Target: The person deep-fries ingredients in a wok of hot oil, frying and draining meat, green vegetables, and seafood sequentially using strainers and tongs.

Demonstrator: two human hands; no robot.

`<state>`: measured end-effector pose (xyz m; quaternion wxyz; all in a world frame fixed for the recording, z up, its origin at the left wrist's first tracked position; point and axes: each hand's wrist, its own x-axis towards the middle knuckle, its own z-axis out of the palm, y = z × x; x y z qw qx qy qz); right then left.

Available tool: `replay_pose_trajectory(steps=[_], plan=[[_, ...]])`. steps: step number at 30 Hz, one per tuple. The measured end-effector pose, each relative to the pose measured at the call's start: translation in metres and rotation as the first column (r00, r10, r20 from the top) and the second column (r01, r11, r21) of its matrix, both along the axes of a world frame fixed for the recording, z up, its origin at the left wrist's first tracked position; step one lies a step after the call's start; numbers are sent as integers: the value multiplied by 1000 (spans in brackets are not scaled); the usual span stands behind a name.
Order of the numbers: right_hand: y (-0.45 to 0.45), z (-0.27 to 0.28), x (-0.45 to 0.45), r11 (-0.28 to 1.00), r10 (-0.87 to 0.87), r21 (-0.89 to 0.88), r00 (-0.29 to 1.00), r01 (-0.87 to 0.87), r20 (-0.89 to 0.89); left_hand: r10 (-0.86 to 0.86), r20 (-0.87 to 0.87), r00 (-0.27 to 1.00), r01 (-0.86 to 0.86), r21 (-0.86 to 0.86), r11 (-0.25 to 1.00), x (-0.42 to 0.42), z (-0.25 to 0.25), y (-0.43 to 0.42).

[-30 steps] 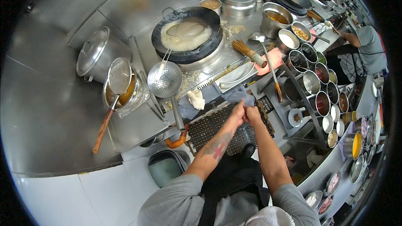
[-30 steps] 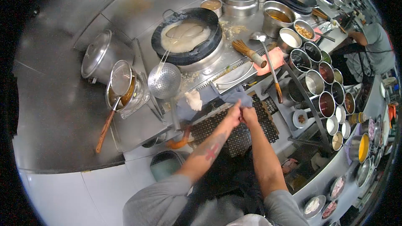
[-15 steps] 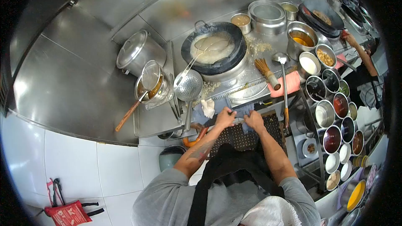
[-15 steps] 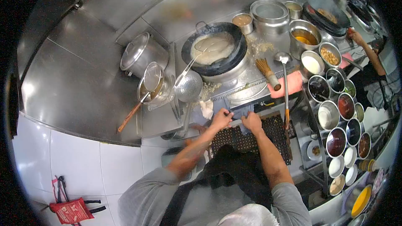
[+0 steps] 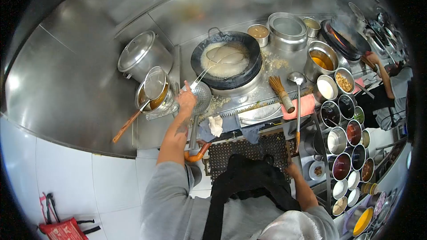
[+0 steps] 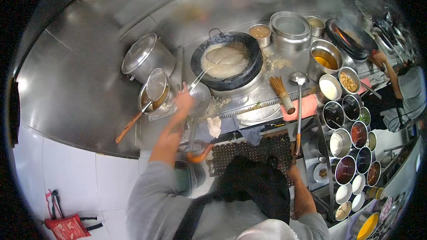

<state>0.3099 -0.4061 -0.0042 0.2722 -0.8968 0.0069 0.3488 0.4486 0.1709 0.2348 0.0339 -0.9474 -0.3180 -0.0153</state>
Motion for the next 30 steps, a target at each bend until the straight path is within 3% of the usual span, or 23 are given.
replay_pose_trajectory(steps=[2,3,4,5,6,7,8,10,14,16,19,20,22,23,24,25,26,28,30], plan=[[-80,-48,-49,976,-146,-198,953,94,-267,-95,-39,995,92,-79,993,11,-4,12],[-120,-66,-81,848,-519,-150,742,508,-424,-247,-26,969,245,-53,968,20,-17,23],[-144,-63,-121,678,-638,-8,583,735,-502,-392,-19,920,391,-23,920,25,-25,31],[-168,-58,-160,426,-697,89,389,900,-602,-401,-21,916,400,-25,916,27,-21,33],[-185,-31,-195,259,-658,339,422,904,-624,-409,40,912,411,-55,910,27,-8,32],[-176,-31,-206,246,-660,340,413,908,-627,-416,101,904,425,-82,902,28,10,30],[-169,-31,-215,504,-721,276,574,819,-388,-426,99,899,434,-81,897,24,30,33],[-146,-35,-233,705,-682,123,716,698,-153,-317,310,896,397,-242,885,6,59,51],[-82,-63,-156,532,-754,-64,437,844,-491,-364,473,802,482,-154,862,32,59,122],[-18,-22,-124,726,-669,-13,701,688,-249,-307,413,857,433,-256,864,48,74,140],[32,13,-92,716,-649,103,713,691,-266,-365,316,876,436,-192,879,72,74,161],[43,31,-86,764,-597,139,771,631,-220,-377,312,872,446,-191,875,76,74,159],[48,51,-85,803,-547,170,819,572,-172,-205,283,937,332,-536,776,76,70,151],[47,54,-86,797,-563,131,804,589,-193,-214,280,936,337,-535,775,78,60,152],[45,56,-87,792,-576,93,789,603,-212,-43,232,972,218,-815,537,78,49,151],[39,50,-89,790,-579,94,787,606,-213,102,121,987,98,-974,205,77,43,149],[23,29,-96,792,-576,47,770,609,-275,99,123,988,100,-973,207,75,42,141],[5,14,-106,796,-571,-2,749,606,-337,72,-79,994,-79,-997,-1,68,34,115],[-8,11,-113,700,-660,-32,629,714,-411,70,-37,997,-32,-997,-72,67,8,97]])
